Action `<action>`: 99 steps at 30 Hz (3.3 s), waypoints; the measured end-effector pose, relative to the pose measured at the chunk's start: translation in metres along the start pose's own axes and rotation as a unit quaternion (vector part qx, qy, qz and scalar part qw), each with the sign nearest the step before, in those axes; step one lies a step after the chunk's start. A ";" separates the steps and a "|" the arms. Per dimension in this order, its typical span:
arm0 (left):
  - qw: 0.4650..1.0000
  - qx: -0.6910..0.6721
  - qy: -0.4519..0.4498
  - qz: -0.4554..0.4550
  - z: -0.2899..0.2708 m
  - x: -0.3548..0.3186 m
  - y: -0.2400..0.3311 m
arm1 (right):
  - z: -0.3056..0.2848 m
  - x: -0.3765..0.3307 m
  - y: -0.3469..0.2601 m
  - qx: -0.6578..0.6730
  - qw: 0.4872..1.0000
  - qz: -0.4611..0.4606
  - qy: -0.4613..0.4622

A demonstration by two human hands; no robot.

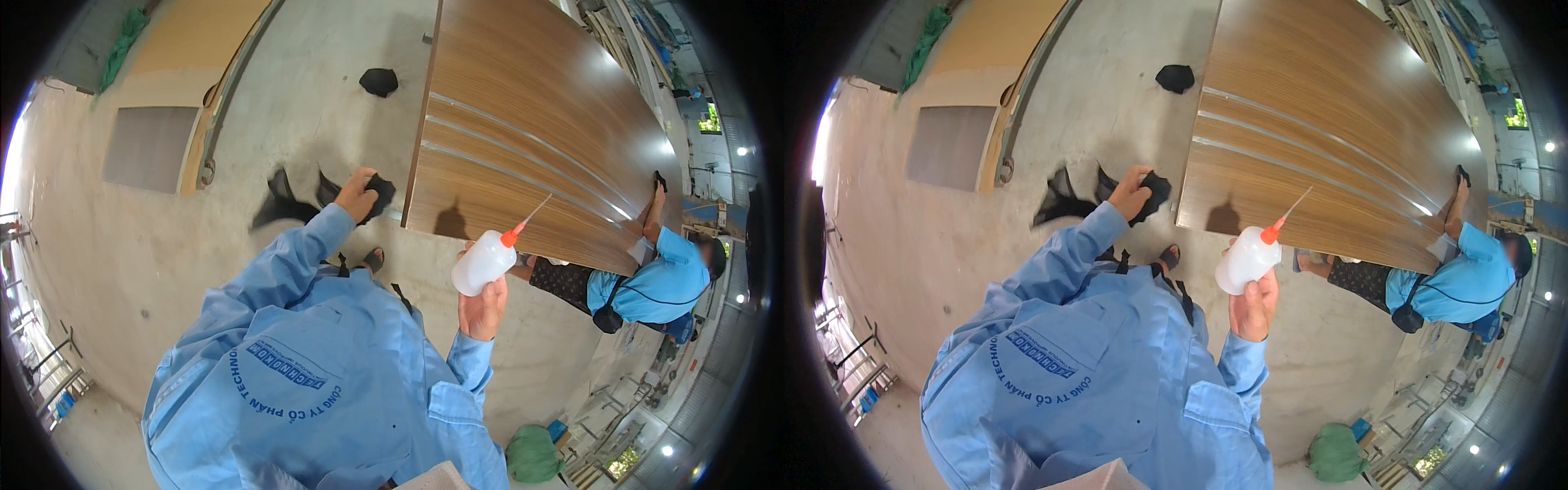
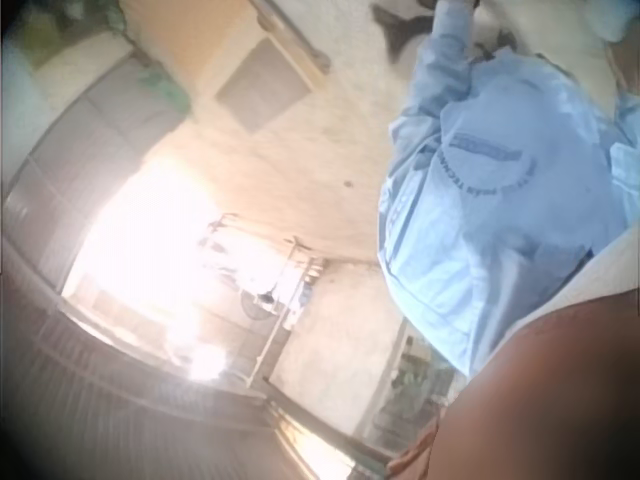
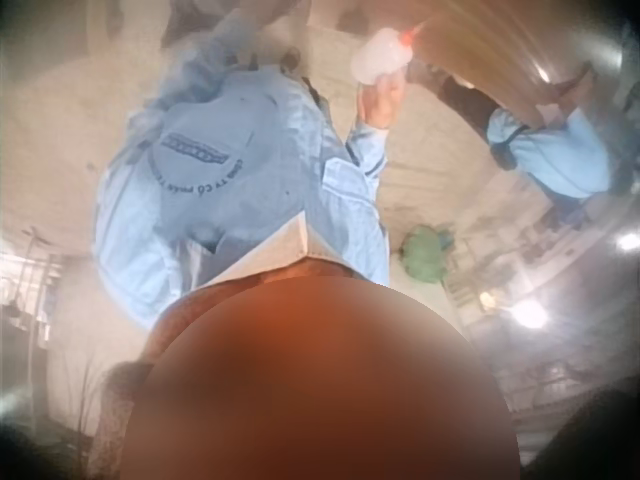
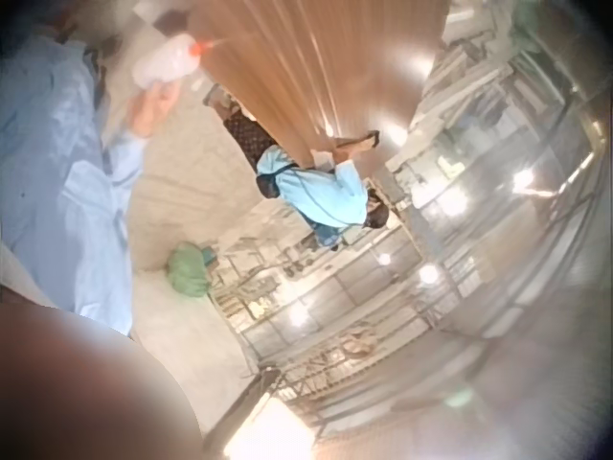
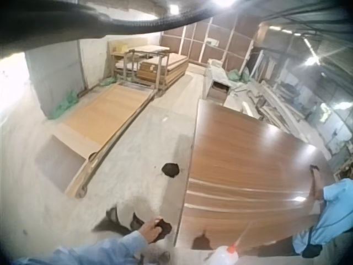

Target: The person prepares a glue bottle by removing the cap and puncturing the seal, then applies glue along the edges of a large wooden panel. They wipe the applied glue with a black cloth and coordinate with a coworker who also applies glue to the panel.

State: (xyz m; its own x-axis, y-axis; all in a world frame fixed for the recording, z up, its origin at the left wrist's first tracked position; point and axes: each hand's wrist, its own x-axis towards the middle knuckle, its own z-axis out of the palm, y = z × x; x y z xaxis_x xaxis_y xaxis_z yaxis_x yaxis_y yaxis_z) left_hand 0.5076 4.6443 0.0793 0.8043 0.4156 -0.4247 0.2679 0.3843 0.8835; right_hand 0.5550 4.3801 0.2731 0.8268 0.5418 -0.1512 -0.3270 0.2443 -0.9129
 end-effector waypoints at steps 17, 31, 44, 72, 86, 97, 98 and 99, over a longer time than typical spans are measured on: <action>0.772 0.480 -0.025 0.417 0.086 0.029 0.126 | -0.036 0.122 0.039 -0.232 0.936 -0.196 0.176; 0.986 0.009 -0.085 0.144 0.048 -0.007 0.141 | 0.018 0.074 0.026 -0.395 0.855 -0.241 0.234; 0.966 -0.212 -0.149 0.025 -0.039 -0.146 0.155 | 0.092 0.137 0.034 -0.301 0.937 -0.170 0.053; 0.986 -0.046 -0.143 -0.068 0.036 -0.036 0.071 | -0.145 0.203 -0.018 -0.493 0.757 -0.216 0.370; 0.986 -0.091 -0.125 -0.056 0.039 -0.037 0.065 | -0.063 0.116 0.003 -0.625 0.652 -0.316 0.289; 0.998 -0.022 0.007 -0.062 -0.004 -0.055 0.028 | -0.023 0.143 0.039 -0.486 0.799 -0.260 0.239; 0.982 -0.001 -0.046 -0.185 -0.007 -0.059 0.027 | -0.025 0.143 0.037 -0.486 0.800 -0.252 0.244; 0.982 -0.035 -0.093 -0.159 -0.009 -0.063 0.026 | -0.028 0.143 0.035 -0.494 0.801 -0.243 0.236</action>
State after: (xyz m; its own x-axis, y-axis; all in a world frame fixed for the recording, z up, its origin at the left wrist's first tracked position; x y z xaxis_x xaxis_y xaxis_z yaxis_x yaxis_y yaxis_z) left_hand 0.4592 4.6355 0.1277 0.7709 0.1108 -0.6272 0.4883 0.5295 0.6937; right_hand 0.6742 4.4439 0.2090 0.9033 0.1549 0.4001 0.4156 -0.5475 -0.7263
